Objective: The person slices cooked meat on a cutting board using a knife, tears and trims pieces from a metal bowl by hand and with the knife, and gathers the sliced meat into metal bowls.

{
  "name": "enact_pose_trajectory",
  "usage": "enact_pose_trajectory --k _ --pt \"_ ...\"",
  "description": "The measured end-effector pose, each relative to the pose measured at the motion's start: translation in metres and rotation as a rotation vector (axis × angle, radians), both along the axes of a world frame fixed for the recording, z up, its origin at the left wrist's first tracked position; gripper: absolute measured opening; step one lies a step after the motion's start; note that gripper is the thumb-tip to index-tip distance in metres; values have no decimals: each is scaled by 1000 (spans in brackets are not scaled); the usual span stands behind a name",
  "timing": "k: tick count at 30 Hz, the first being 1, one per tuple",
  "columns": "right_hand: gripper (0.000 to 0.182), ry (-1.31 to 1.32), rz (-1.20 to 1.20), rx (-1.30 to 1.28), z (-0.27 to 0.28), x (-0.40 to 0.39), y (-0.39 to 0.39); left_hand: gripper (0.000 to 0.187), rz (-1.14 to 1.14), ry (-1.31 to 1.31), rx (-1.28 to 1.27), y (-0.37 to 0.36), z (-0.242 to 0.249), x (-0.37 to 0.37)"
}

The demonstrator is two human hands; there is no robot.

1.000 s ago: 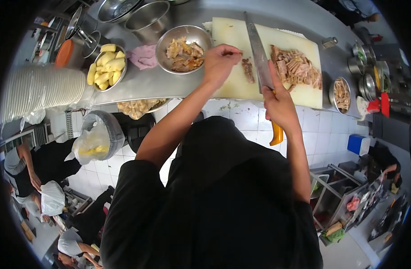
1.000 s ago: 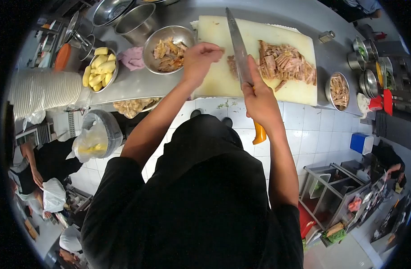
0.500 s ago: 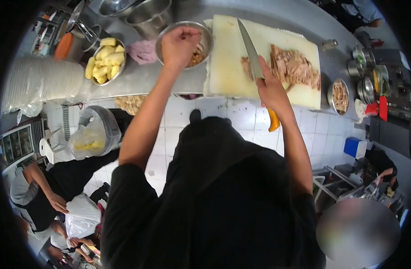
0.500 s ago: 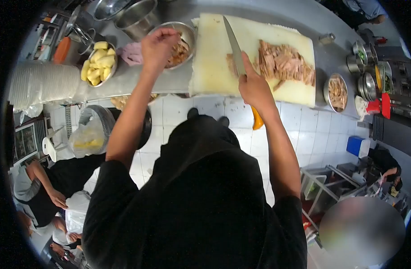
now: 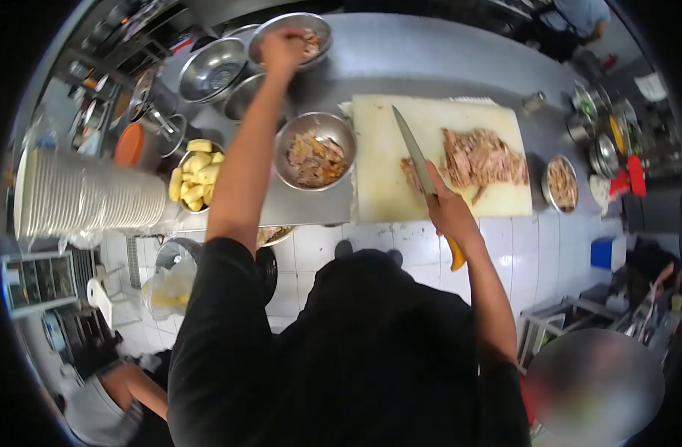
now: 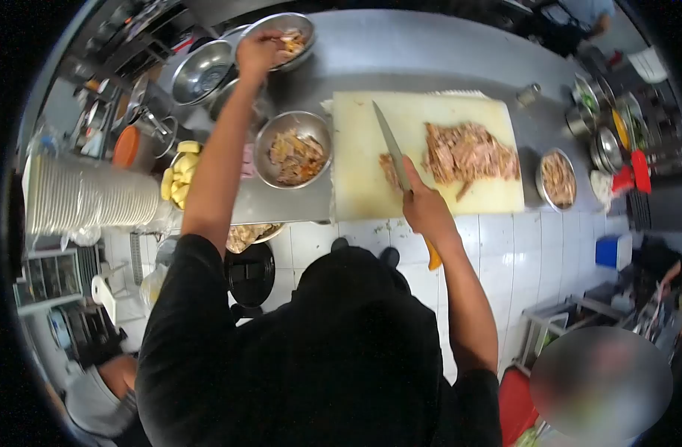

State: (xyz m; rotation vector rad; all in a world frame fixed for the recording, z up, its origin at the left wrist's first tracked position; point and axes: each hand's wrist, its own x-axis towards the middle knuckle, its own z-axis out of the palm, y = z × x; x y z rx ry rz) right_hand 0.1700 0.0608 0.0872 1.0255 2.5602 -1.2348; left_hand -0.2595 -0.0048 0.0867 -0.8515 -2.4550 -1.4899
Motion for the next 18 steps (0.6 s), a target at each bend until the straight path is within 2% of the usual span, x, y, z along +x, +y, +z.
enact_pose_trajectory --k 1,3,5,6,8,9,10,11,15,18 --pt "68 -4 7 16 -2 0 0 26 26 46 -206 2 9 -9" --pt "67 55 26 92 -10 1 3 26 35 22 -368 6 12 -20" --pt "66 97 36 177 -16 6 2 28 32 194 -322 9 7 -10" --pt "66 120 35 230 -18 5 3 34 -50 286 -298 7 22 26" --pt "64 193 45 342 -24 1 5 30 -261 201 -123 2 16 96" --pt "64 161 19 299 -24 -2 6 26 -349 148 -64 -3 5 138" --pt "63 131 2 257 -20 -6 7 25 -375 166 -119 -4 -12 173" --pt "63 100 -11 213 -17 -10 8 22 -461 27 34 -5 -39 203" --pt "62 -3 19 140 -2 -20 8 12 -375 -95 -82 -17 -75 255" --pt "64 0 56 250 -12 -22 3 9 -377 -59 -38 -20 -90 266"
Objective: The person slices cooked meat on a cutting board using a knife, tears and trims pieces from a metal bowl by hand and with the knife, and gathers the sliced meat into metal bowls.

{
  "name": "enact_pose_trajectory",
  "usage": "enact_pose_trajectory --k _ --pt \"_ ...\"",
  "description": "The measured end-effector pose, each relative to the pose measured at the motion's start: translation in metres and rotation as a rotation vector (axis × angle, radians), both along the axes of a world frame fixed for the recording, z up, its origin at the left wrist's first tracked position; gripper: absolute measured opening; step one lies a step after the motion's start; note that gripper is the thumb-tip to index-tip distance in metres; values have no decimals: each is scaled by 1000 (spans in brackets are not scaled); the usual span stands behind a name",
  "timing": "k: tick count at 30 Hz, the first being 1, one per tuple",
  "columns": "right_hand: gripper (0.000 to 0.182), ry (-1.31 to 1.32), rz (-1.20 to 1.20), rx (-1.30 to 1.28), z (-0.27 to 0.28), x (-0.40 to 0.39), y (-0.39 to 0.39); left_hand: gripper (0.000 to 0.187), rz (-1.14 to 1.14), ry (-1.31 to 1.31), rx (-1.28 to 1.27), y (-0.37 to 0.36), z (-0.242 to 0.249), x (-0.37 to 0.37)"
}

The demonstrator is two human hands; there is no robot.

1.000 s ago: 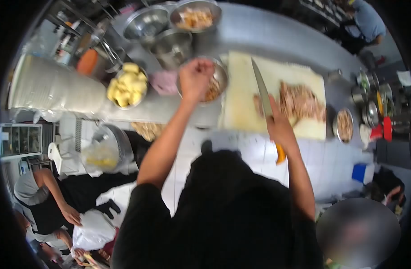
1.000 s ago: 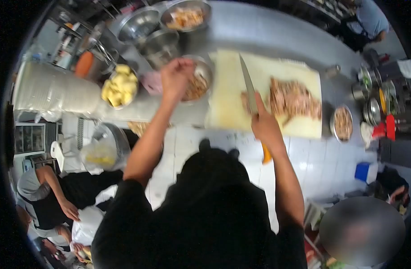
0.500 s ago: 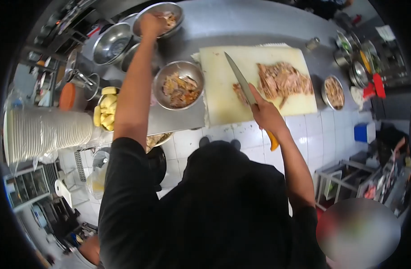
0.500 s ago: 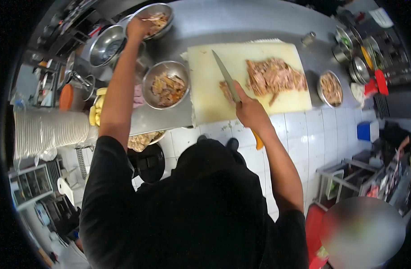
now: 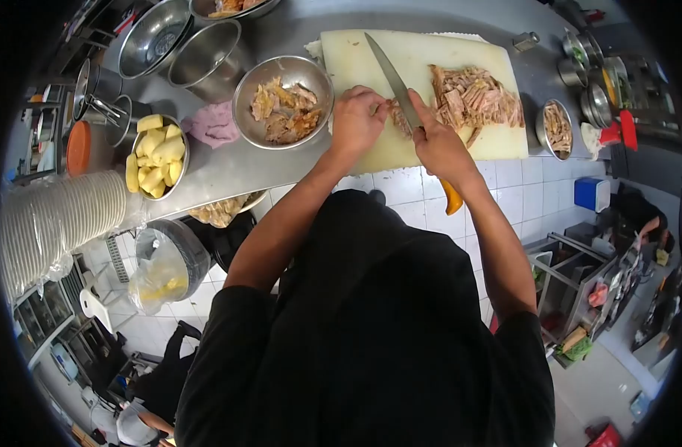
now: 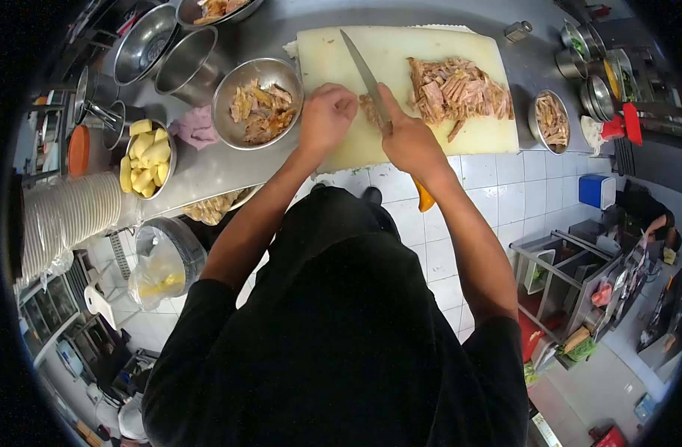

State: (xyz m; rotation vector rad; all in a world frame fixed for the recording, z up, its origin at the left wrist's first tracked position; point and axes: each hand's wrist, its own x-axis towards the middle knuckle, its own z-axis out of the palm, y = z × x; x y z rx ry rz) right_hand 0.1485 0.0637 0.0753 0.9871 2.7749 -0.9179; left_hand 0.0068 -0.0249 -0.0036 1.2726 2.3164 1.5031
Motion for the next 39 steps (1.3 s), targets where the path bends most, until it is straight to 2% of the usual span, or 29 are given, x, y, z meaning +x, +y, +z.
enact_pose_trajectory --k 4,10,16,20,24,30,36,39 --pt "69 -57 -21 -5 -7 -3 -12 7 -84 1 73 5 -8 7" --pt "70 2 21 31 -18 1 -10 7 -116 69 34 7 -8 8" --pt "71 -54 -8 9 -23 -9 -8 9 -194 132 -3 3 -2 3" --pt "70 21 -6 -142 -33 -2 9 7 -166 148 76 4 -8 6" --pt "68 -114 14 -186 20 -10 17 9 -162 193 67 7 -10 5" --pt "70 -111 -1 -239 26 -10 4 10 -100 60 106 4 -8 7" --pt "72 -134 17 -163 19 -10 -5 8 -60 33 112 8 -7 4" --pt "72 -78 40 -4 -9 -7 -6 8 -106 52 74 12 -9 3"
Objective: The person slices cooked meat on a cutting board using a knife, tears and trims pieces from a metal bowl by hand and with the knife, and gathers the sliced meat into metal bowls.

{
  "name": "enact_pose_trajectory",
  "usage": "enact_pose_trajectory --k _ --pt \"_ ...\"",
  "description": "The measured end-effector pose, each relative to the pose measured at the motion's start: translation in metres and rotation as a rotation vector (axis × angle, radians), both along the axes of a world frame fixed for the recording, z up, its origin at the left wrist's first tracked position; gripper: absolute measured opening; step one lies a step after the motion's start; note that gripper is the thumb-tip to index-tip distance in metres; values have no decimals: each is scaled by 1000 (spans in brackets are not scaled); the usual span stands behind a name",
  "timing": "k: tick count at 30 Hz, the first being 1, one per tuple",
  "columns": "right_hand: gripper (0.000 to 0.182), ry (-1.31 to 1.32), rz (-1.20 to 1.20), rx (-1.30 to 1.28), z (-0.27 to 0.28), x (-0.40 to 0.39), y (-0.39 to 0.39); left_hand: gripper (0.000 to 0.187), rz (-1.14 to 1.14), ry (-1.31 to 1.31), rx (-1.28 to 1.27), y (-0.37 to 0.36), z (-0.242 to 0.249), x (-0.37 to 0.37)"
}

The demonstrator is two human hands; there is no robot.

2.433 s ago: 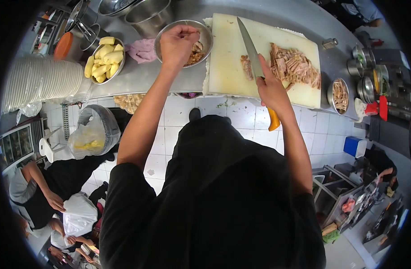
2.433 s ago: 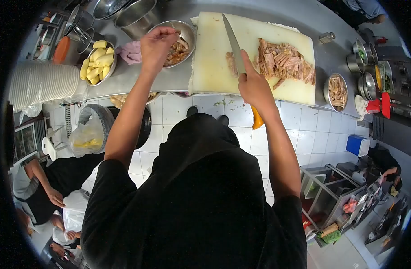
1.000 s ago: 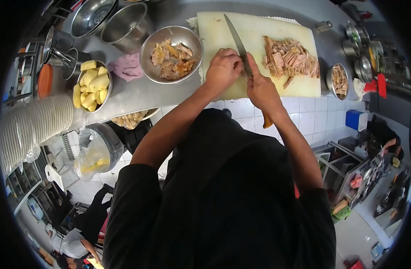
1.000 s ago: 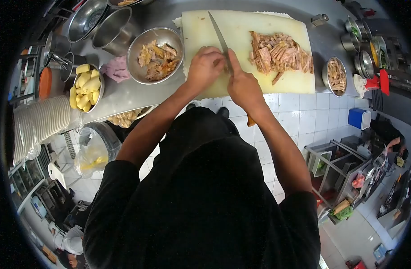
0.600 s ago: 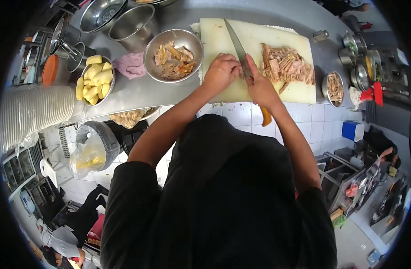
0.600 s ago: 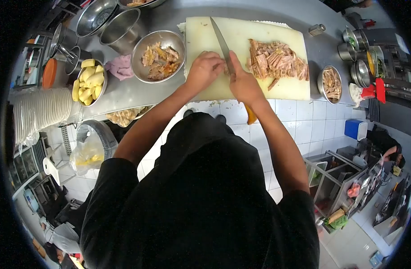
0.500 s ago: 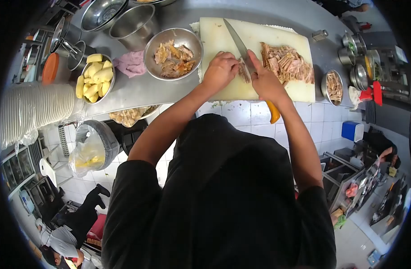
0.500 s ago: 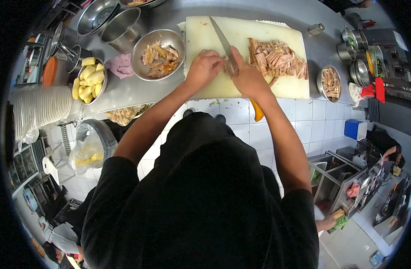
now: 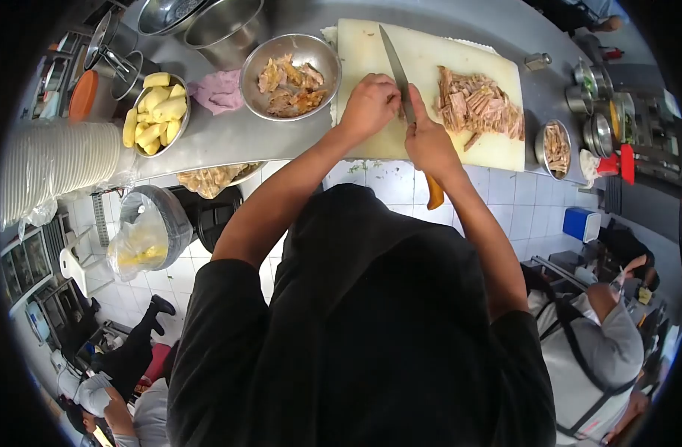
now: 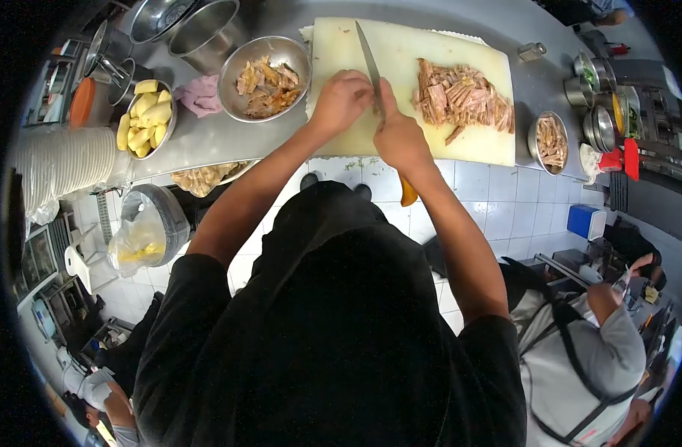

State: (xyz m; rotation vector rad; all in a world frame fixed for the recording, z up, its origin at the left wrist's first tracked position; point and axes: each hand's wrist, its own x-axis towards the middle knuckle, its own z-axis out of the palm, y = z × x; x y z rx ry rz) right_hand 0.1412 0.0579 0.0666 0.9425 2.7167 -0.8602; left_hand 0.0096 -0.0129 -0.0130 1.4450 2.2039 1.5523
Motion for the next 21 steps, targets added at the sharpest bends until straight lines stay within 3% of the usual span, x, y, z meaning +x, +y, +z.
enact_pose_trajectory --k 10,14,18,21 --pt "74 104 -19 -45 -23 -1 4 9 -44 69 -4 -1 3 1" --pt "71 43 -67 -291 1 3 26 8 -68 133 -17 3 0 -1" --pt "67 -19 23 -220 13 10 46 8 -81 157 -71 4 1 3" --pt "65 5 -38 -227 21 15 41 9 -42 113 -62 -2 3 3"
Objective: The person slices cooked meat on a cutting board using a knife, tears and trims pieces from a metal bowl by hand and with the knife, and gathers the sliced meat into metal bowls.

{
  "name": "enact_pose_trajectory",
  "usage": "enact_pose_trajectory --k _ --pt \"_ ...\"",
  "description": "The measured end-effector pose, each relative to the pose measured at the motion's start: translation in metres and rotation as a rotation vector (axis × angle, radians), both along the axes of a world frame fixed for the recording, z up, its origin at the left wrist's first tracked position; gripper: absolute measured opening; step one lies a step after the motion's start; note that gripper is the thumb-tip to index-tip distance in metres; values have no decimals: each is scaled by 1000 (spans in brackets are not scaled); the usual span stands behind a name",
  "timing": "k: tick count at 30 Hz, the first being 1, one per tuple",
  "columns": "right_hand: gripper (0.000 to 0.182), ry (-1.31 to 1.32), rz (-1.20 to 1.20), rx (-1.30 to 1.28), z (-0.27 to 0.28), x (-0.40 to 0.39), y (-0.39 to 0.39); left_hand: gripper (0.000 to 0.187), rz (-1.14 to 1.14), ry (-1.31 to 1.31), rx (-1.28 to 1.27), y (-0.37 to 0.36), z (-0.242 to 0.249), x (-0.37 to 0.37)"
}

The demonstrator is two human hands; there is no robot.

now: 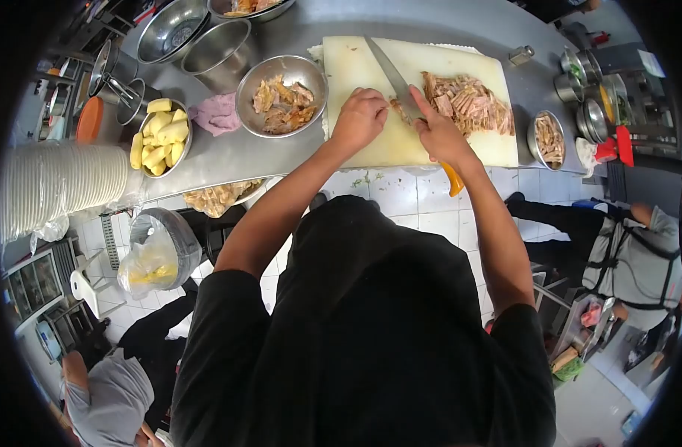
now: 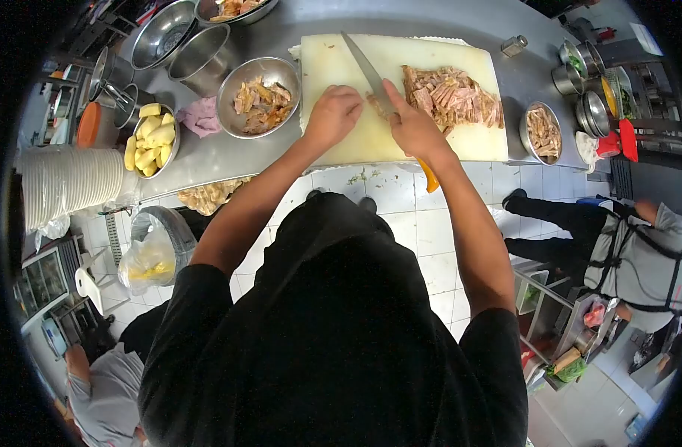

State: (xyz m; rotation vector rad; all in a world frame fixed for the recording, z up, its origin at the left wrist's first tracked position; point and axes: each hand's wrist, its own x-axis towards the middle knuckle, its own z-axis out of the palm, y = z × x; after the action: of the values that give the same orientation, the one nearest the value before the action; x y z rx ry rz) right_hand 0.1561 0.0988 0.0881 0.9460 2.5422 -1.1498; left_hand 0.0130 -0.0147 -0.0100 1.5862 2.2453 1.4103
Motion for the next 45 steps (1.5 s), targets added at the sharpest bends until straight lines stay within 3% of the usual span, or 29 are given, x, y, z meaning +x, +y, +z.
enact_pose_trajectory --k 3,7,10,13,16,19,22,25,31,34,37,40,43,45 --pt "65 120 -12 133 -8 10 3 14 27 -35 16 -10 7 6" --pt "64 143 -98 116 5 37 -5 20 -28 46 25 -9 21 14" --pt "65 115 -161 72 16 64 -19 26 -150 178 -91 6 23 15" --pt "66 101 -243 22 15 95 -28 20 -275 336 -190 26 23 10" --pt "67 111 -321 -32 14 120 -38 13 -473 537 -450 50 23 -6" --pt "67 94 -371 -53 15 142 -49 11 -547 581 -586 66 23 -9" --pt "65 42 -400 -39 12 159 -56 15 -538 547 -563 59 22 -13" --pt "65 27 -419 -43 20 168 -64 22 -428 375 -418 48 32 -13" --pt "63 39 -300 -74 29 173 -67 24 -16 -550 -539 45 34 -22" --pt "64 -17 -227 -102 33 163 -63 23 52 -939 -279 42 25 -22" --pt "64 31 -171 -48 26 155 -63 26 156 -688 -504 36 33 -22" --pt "64 9 -109 -27 24 147 -61 21 372 228 -505 20 38 -11" --pt "63 57 -95 -6 16 142 -64 20 192 -7 -454 14 52 -19" --pt "63 82 -84 -4 12 135 -65 18 81 6 -308 11 40 -24"
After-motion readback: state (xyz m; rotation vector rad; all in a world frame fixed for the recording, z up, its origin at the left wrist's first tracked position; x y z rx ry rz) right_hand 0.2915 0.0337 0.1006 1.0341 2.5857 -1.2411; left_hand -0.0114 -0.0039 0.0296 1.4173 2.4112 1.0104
